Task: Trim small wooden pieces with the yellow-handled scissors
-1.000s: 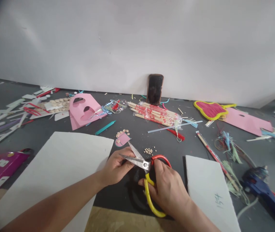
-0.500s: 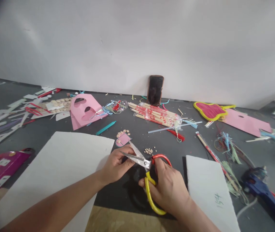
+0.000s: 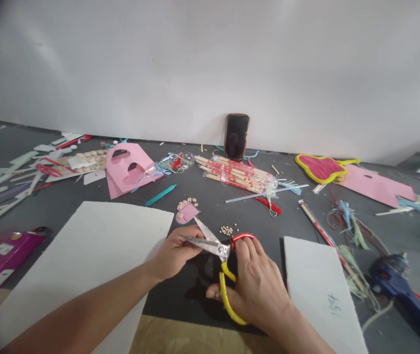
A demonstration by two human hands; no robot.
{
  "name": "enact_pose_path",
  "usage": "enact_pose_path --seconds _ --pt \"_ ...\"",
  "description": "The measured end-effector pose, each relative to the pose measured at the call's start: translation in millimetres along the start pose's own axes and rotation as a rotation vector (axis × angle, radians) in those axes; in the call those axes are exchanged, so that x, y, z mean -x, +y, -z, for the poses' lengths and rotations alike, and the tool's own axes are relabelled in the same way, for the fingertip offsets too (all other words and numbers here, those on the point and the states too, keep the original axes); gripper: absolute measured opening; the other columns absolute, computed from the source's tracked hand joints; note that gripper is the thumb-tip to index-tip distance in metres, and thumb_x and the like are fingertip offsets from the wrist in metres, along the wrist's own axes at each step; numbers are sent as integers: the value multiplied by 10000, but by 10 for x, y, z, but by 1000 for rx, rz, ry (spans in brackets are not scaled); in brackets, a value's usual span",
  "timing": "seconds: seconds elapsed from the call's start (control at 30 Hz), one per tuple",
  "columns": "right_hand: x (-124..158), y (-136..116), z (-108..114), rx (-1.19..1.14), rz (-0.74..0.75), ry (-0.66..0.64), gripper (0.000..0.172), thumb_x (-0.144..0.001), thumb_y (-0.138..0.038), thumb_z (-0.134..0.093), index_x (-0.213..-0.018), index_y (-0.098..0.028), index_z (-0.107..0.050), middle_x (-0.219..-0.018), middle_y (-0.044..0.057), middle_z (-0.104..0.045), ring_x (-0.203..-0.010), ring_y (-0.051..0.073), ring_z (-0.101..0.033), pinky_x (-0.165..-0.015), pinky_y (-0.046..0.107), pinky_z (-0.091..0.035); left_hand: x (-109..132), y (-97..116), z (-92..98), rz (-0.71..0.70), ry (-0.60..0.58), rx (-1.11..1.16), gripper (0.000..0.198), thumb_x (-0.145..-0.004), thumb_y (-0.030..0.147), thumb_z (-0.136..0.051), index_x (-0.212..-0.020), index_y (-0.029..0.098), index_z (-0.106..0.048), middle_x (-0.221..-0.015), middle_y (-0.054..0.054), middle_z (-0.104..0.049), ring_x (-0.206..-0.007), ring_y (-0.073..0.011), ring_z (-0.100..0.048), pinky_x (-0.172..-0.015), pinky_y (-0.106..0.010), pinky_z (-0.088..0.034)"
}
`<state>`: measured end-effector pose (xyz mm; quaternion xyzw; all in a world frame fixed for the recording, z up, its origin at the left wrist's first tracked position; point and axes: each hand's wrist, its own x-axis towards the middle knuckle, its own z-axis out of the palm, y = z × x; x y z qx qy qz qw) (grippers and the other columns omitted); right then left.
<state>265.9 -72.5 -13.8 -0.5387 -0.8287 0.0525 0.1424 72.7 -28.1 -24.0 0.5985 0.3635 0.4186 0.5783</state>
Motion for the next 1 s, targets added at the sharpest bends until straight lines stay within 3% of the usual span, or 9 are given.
enact_pose_path --seconds 0.3,0.43,0.57,0.77,0.87,1.0 --pt "-18 35 1 -26 31 13 686 -609 -634 -675 -1054 -164 -449 -986 144 -549 -949 322 -531 -732 434 -488 -11 -21 42 109 -64 107 75 -690 145 -588 -664 128 -657 -665 -24 -597 -605 -117 -477 -569 -227 -350" --pt "-21 83 9 -41 76 53 536 -700 -522 -668 -1058 -163 -496 -977 136 -585 -941 298 -555 -760 421 -494 -23 -13 43 138 -82 149 62 -660 113 -597 -635 127 -652 -637 -20 -595 -605 -124 -493 -574 -229 -351" --pt "-3 111 -6 -61 80 81 401 -757 -475 -637 -978 -164 -512 -867 102 -618 -811 253 -606 -687 369 -514 -38 39 2 127 -56 188 77 -657 141 -622 -580 134 -626 -584 -5 -570 -572 -115 -471 -561 -230 -347" --pt "29 101 -23 -101 -14 146 504 -719 -508 -671 -1041 -177 -470 -820 62 -636 -710 218 -638 -602 317 -524 -47 42 -24 109 9 226 184 -684 222 -667 -534 143 -596 -570 -4 -572 -558 -113 -480 -545 -232 -350" --pt "29 102 -18 -172 -56 177 557 -733 -481 -670 -1141 -193 -423 -952 85 -637 -799 219 -646 -659 307 -536 -40 26 -15 92 16 188 173 -714 230 -651 -569 143 -611 -588 -5 -581 -558 -110 -479 -541 -230 -339" --pt "-27 87 4 -127 90 115 505 -857 -271 -538 -1314 -211 -330 -1162 117 -582 -1079 248 -560 -888 365 -473 -15 82 -36 44 -14 108 135 -700 164 -639 -571 143 -607 -567 18 -540 -548 -95 -441 -537 -222 -321"
